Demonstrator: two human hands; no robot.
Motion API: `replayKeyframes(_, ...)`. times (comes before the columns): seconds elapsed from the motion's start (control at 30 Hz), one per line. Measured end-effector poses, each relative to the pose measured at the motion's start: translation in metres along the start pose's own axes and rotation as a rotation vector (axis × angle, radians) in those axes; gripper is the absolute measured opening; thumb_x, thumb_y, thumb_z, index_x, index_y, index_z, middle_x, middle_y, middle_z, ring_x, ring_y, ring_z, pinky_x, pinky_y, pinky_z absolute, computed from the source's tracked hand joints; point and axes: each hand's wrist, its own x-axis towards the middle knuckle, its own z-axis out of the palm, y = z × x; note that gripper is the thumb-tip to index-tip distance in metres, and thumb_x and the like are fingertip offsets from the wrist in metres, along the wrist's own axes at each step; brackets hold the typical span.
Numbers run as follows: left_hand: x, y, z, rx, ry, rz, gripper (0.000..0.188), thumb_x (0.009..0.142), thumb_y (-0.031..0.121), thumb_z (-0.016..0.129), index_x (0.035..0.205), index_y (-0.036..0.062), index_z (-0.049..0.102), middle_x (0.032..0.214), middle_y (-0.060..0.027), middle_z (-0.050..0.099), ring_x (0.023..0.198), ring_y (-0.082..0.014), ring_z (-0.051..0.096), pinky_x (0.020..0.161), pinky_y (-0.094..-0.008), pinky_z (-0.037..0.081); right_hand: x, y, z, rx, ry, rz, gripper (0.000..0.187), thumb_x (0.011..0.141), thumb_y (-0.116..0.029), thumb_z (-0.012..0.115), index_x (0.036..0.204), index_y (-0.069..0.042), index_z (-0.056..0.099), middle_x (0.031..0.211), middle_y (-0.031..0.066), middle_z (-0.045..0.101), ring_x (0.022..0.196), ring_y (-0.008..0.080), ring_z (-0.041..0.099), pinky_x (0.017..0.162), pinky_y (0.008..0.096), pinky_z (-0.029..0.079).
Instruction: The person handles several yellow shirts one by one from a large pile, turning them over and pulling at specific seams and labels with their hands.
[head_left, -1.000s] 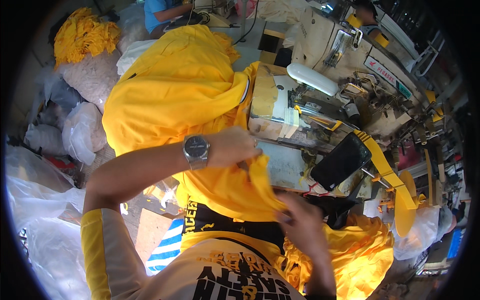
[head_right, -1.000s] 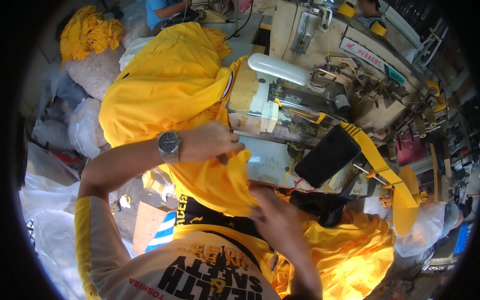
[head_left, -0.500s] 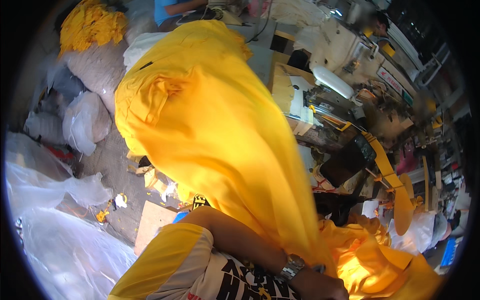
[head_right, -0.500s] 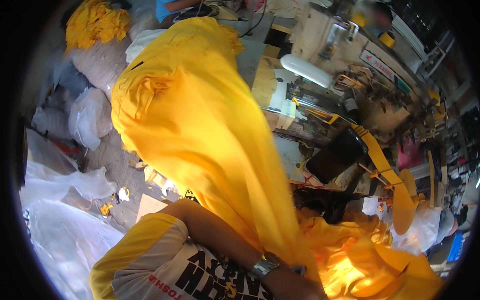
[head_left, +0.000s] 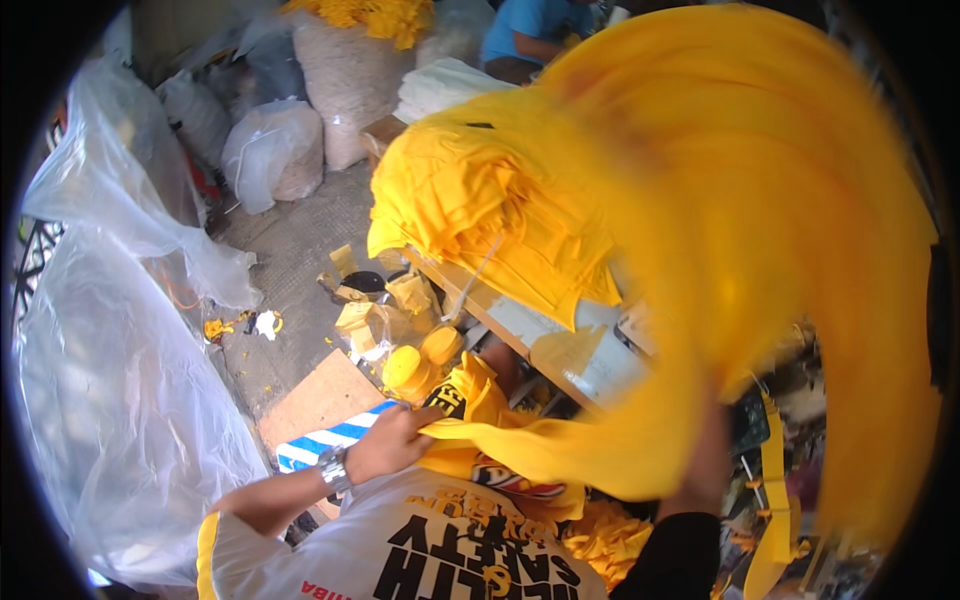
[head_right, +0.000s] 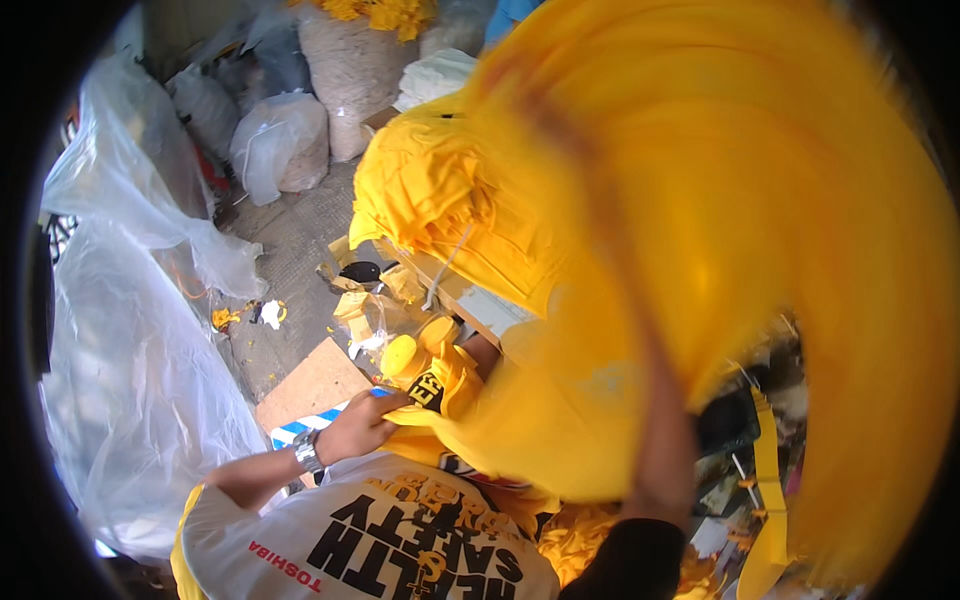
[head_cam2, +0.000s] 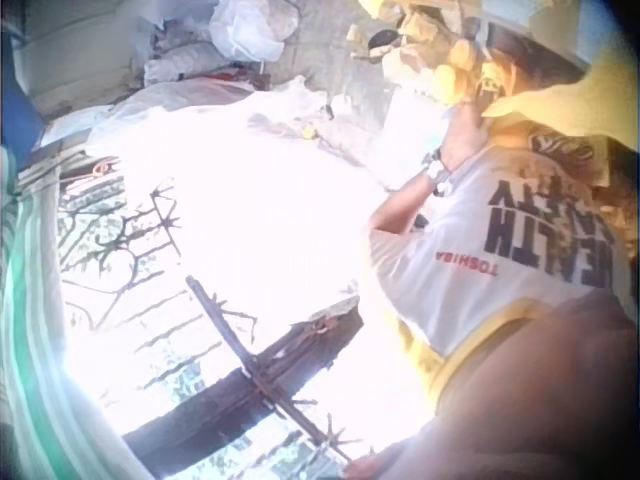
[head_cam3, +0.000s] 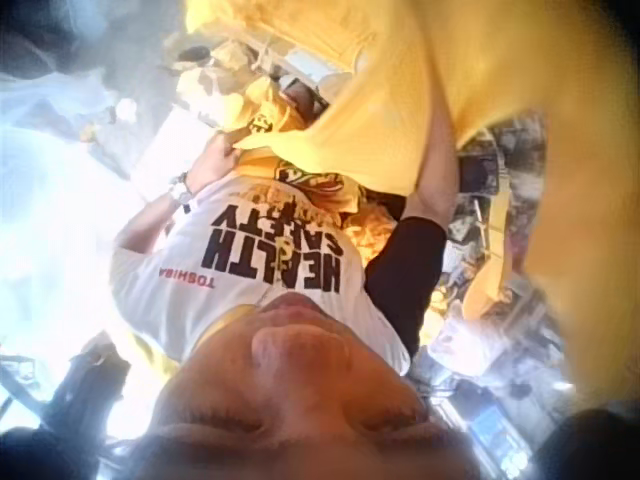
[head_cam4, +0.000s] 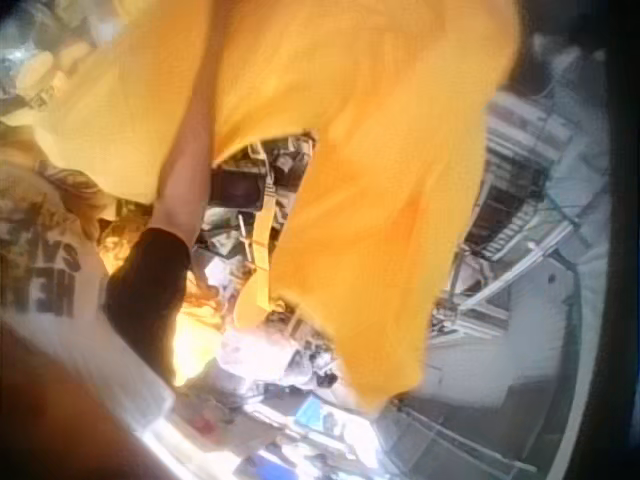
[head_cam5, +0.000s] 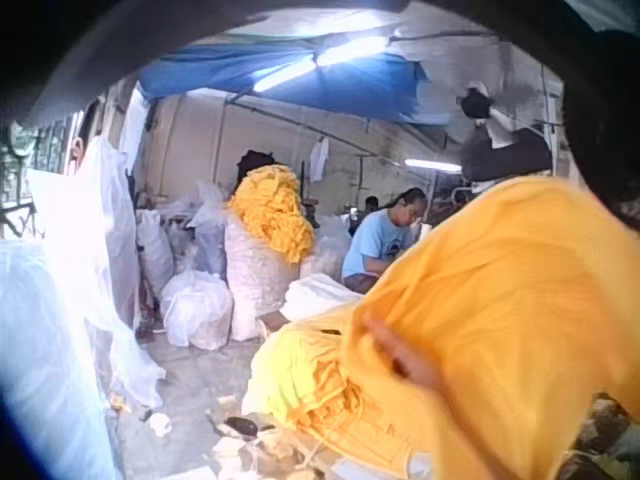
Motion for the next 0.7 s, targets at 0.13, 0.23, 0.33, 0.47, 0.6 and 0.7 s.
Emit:
replayKeyframes(0.13,-0.060,-0.056,-0.003,-0.085,0.162,-0.419,0.027,0.078,0.005,0.067,0.104,-0.0018,0.063,0.094,-0.0242,0.064,0.087,-0.0373,0.064,0.076,-0.0398,0.051,0.009,0.013,0.126,0.260,-0.097,-0.104,0.061,0.088,-0.002,0.057,0.145,-0.017,0.040,0.143,0.0180,0.045,0.122,0.0314,0.054,0.089,0.0372,0.050)
replayKeyframes(0.23,-0.045,-0.057,-0.023,-0.002,0.363,-0.313,0.029,0.078,0.003,0.070,0.106,0.0002,0.063,0.103,-0.0197,0.065,0.093,-0.0347,0.064,0.082,-0.0389,0.051,-0.049,-0.001,0.112,0.401,0.109,-0.090,0.046,0.086,-0.002,0.063,0.131,-0.008,0.051,0.110,0.0150,0.062,0.084,0.0282,0.068,0.068,0.0351,0.055)
replayKeyframes(0.33,0.075,-0.022,-0.090,0.402,0.510,0.172,0.024,0.078,0.000,0.070,0.102,0.0024,0.066,0.098,-0.0135,0.066,0.094,-0.0282,0.064,0.081,-0.0371,0.051,-0.082,0.018,0.089,0.352,0.419,0.191,0.021,0.086,-0.003,0.067,0.106,0.000,0.062,0.084,0.0140,0.062,0.064,0.0260,0.059,0.053,0.0299,0.050)
replayKeyframes(0.47,0.263,0.033,-0.163,0.655,0.583,0.699,0.020,0.080,0.004,0.067,0.099,0.0052,0.070,0.093,-0.0091,0.067,0.087,-0.0299,0.060,0.076,-0.0384,0.048,-0.057,0.040,0.071,0.155,0.546,0.312,0.022,0.083,-0.015,0.074,0.081,0.000,0.058,0.060,0.0085,0.055,0.049,0.0246,0.050,0.048,0.0314,0.043)
replayKeyframes(0.6,0.370,0.036,-0.194,0.430,0.250,0.702,0.018,0.078,0.004,0.070,0.096,0.0056,0.073,0.097,-0.0068,0.070,0.088,-0.0256,0.064,0.080,-0.0337,0.050,-0.017,0.067,0.106,0.029,0.572,0.322,0.030,0.082,-0.022,0.075,0.073,-0.002,0.054,0.059,0.0108,0.055,0.051,0.0284,0.056,0.051,0.0380,0.045)
replayKeyframes(0.7,0.395,0.043,-0.190,0.277,0.121,0.618,0.016,0.082,0.001,0.067,0.097,0.0052,0.072,0.098,-0.0033,0.071,0.086,-0.0160,0.064,0.079,-0.0288,0.049,-0.023,0.078,0.110,0.004,0.519,0.340,0.016,0.089,-0.014,0.063,0.080,-0.005,0.054,0.068,0.0141,0.059,0.059,0.0368,0.060,0.053,0.0423,0.048)
